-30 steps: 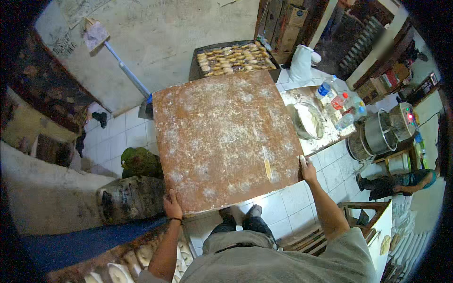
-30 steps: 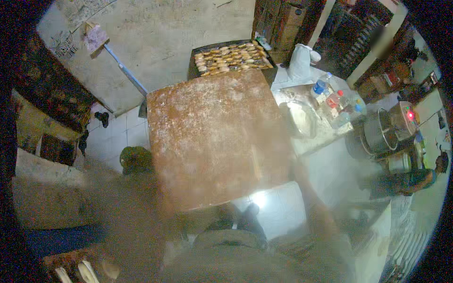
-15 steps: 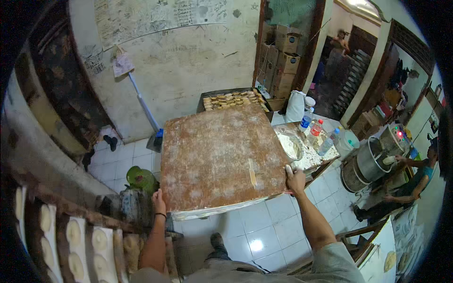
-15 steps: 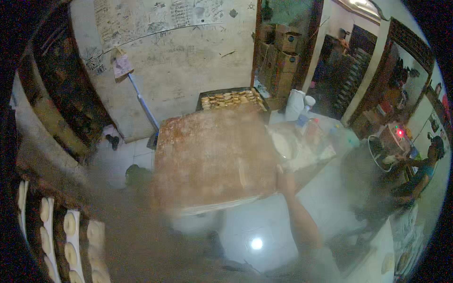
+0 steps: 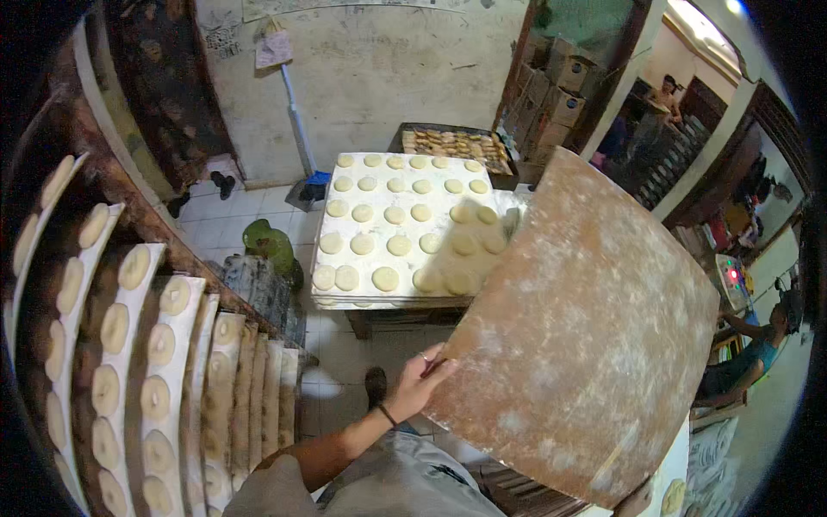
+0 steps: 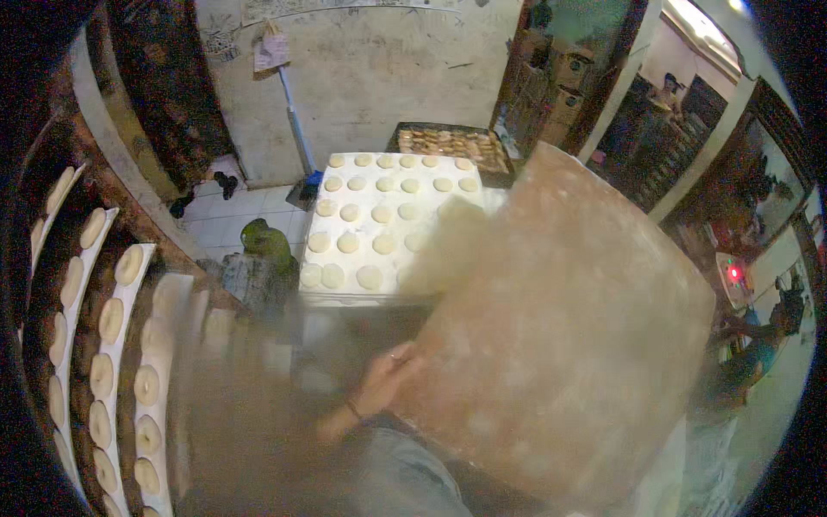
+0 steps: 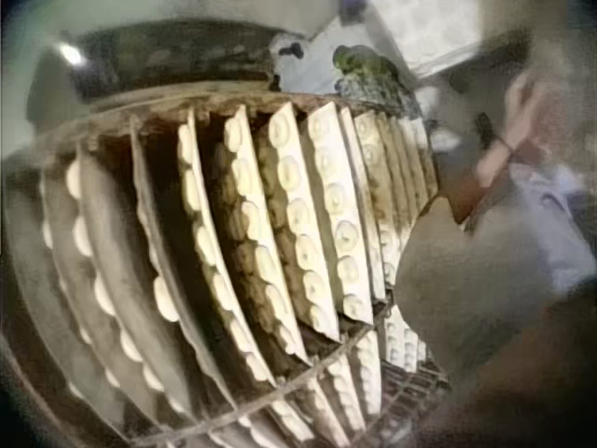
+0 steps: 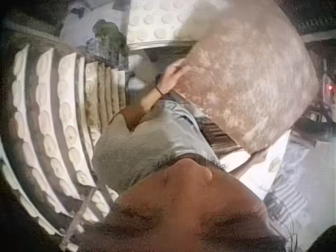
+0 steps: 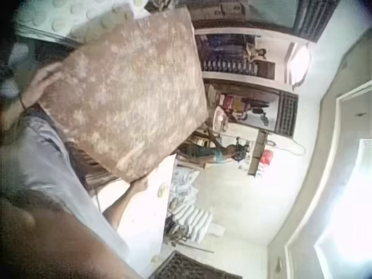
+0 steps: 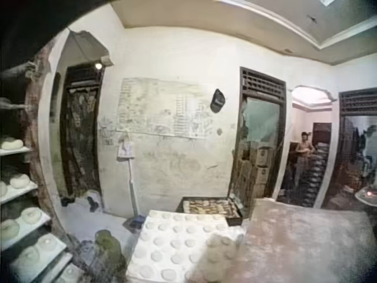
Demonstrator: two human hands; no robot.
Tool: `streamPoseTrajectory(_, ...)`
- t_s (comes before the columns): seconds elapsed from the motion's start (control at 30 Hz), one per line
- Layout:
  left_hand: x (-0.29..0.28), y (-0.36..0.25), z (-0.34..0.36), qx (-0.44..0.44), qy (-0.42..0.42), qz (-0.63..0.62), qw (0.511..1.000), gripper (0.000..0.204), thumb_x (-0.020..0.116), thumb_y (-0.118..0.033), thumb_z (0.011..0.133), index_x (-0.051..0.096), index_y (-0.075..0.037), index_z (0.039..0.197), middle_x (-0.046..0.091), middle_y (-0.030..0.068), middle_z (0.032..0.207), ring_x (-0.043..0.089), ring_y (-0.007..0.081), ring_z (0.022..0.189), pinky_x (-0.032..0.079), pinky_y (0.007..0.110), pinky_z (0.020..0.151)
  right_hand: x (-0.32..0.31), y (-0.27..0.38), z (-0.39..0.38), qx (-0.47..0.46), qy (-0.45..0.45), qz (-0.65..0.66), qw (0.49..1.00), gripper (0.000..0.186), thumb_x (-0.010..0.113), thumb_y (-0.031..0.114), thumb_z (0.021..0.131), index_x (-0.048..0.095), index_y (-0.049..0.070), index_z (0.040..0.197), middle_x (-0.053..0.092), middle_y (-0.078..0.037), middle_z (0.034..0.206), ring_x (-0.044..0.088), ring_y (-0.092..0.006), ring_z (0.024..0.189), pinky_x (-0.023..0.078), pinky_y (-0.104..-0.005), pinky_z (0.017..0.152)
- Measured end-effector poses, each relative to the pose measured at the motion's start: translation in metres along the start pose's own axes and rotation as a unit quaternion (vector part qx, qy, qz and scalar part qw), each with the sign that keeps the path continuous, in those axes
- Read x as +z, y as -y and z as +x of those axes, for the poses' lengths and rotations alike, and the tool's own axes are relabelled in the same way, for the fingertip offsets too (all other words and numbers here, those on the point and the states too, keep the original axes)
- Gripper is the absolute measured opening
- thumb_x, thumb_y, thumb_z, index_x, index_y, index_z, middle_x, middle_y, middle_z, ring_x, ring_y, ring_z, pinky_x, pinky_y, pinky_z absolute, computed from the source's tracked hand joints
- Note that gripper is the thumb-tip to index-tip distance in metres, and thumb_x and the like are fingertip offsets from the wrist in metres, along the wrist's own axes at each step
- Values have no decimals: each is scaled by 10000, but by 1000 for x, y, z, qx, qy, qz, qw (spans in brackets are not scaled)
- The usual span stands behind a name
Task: The person picks up boards filled with dough balls from a rack, sprinkles flour over them, and then shapes a dough ball into a ring by hand.
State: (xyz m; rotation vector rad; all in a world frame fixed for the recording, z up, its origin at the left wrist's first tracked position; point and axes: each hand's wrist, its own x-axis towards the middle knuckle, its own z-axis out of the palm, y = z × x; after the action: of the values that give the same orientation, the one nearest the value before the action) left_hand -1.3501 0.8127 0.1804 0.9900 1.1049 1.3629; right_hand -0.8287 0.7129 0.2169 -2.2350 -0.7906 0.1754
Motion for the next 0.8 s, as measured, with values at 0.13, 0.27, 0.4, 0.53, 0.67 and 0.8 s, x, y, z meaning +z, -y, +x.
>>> streamPoseTrajectory(0.13, 95, 62, -6, -50, 126, 14, 991, 515, 626, -247, 975, 489, 83, 1346, 645, 66, 1197, 562, 94, 1035, 468, 262, 909, -98, -118, -67, 46, -153, -121, 980, 539, 444, 450, 1013, 672, -10, 1178, 673, -235, 1087, 623, -345, 958, 491, -457, 847)
streamPoseTrajectory(0.27, 174, 125, -18, -67, 298, 8, 952, 489, 602, -289, 987, 517, 27, 1350, 668, 66, 1165, 578, 94, 1022, 471, 269, 900, -161, -211, -139, 112, -197, -236, 945, 528, 444, 444, 1015, 671, -4, 1180, 670, -233, 1114, 619, -363, 975, 486, -472, 848)
streamPoseTrajectory(0.4, 244, 213, -51, -114, 346, 47, 930, 404, 600, -328, 982, 610, 13, 1198, 691, 108, 1030, 600, 114, 939, 483, 282, 829, -208, -293, -218, 130, -141, -386, 902, 518, 444, 437, 1016, 671, 3, 1182, 668, -231, 1140, 615, -380, 992, 481, -487, 850)
streamPoseTrajectory(0.53, 294, 260, -62, -96, 424, 22, 900, 336, 580, -259, 989, 617, 14, 1181, 699, 119, 1007, 639, 154, 907, 498, 307, 813, -209, -400, -252, 224, -252, -252, 907, 477, 461, 373, 1008, 680, -39, 1112, 680, -213, 1053, 626, -341, 928, 483, -420, 835)
streamPoseTrajectory(0.67, 318, 306, -60, -25, 433, 100, 895, 352, 565, -230, 990, 588, 10, 1247, 677, 150, 1112, 626, 183, 1004, 484, 311, 874, -184, -431, -246, 260, -301, -68, 915, 583, 438, 432, 1010, 657, -107, 1041, 703, -200, 915, 630, -291, 804, 461, -417, 757)
streamPoseTrajectory(0.8, 326, 289, -64, -27, 464, 154, 872, 422, 564, -255, 984, 540, 4, 1317, 606, 178, 1222, 562, 254, 1139, 425, 353, 999, -191, -475, -252, 314, -321, -185, 874, 579, 448, 459, 1004, 648, -73, 1116, 689, -229, 1023, 633, -402, 932, 468, -463, 839)
